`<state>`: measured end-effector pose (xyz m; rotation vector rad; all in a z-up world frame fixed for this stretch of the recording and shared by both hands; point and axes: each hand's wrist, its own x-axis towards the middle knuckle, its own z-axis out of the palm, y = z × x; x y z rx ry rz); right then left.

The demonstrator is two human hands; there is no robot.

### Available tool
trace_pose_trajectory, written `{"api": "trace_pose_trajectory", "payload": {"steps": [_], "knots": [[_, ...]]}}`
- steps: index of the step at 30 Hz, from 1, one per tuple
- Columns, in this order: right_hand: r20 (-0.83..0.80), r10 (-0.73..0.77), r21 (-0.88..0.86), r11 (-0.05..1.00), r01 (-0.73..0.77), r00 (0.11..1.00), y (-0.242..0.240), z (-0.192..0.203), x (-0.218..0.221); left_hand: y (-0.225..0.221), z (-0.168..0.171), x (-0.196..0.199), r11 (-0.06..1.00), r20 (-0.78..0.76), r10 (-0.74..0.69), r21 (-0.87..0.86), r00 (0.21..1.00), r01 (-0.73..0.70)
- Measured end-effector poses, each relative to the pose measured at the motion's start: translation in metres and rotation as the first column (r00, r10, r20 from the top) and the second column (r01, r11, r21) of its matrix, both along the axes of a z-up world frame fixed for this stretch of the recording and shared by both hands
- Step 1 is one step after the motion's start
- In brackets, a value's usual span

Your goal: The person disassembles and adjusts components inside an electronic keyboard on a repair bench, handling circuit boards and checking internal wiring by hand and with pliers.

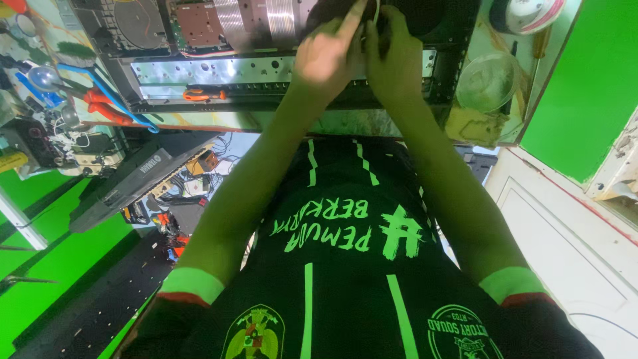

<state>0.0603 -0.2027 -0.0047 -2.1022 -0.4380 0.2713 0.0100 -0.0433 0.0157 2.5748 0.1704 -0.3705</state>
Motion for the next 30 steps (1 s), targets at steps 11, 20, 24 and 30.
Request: {"api": "trace_pose_trajectory", "payload": {"steps": [11, 20, 24, 30], "knots": [[0.074, 0.169, -0.154, 0.976, -0.156, 0.983, -0.008, 0.065, -0.038, 0.076, 0.093, -0.125, 0.950, 0.615, 0.293, -0.105, 0.732, -0.293], [0.391, 0.374, -0.374, 0.900, -0.226, 0.841, 0.040, 0.017, -0.011, 0.199, 0.039, -0.125, 0.926, 0.358, 0.306, 0.102, 0.882, -0.363], [0.410, 0.431, -0.477, 0.852, -0.214, 0.804, 0.054, 0.006, -0.001, 0.239, 0.005, -0.116, 0.919, 0.014, 0.282, 0.282, 0.959, -0.274], [0.161, 0.449, -0.530, 0.791, -0.307, 0.879, 0.063, 0.014, -0.004, 0.259, -0.040, -0.113, 0.905, -0.074, 0.339, 0.299, 0.938, -0.303]]}}
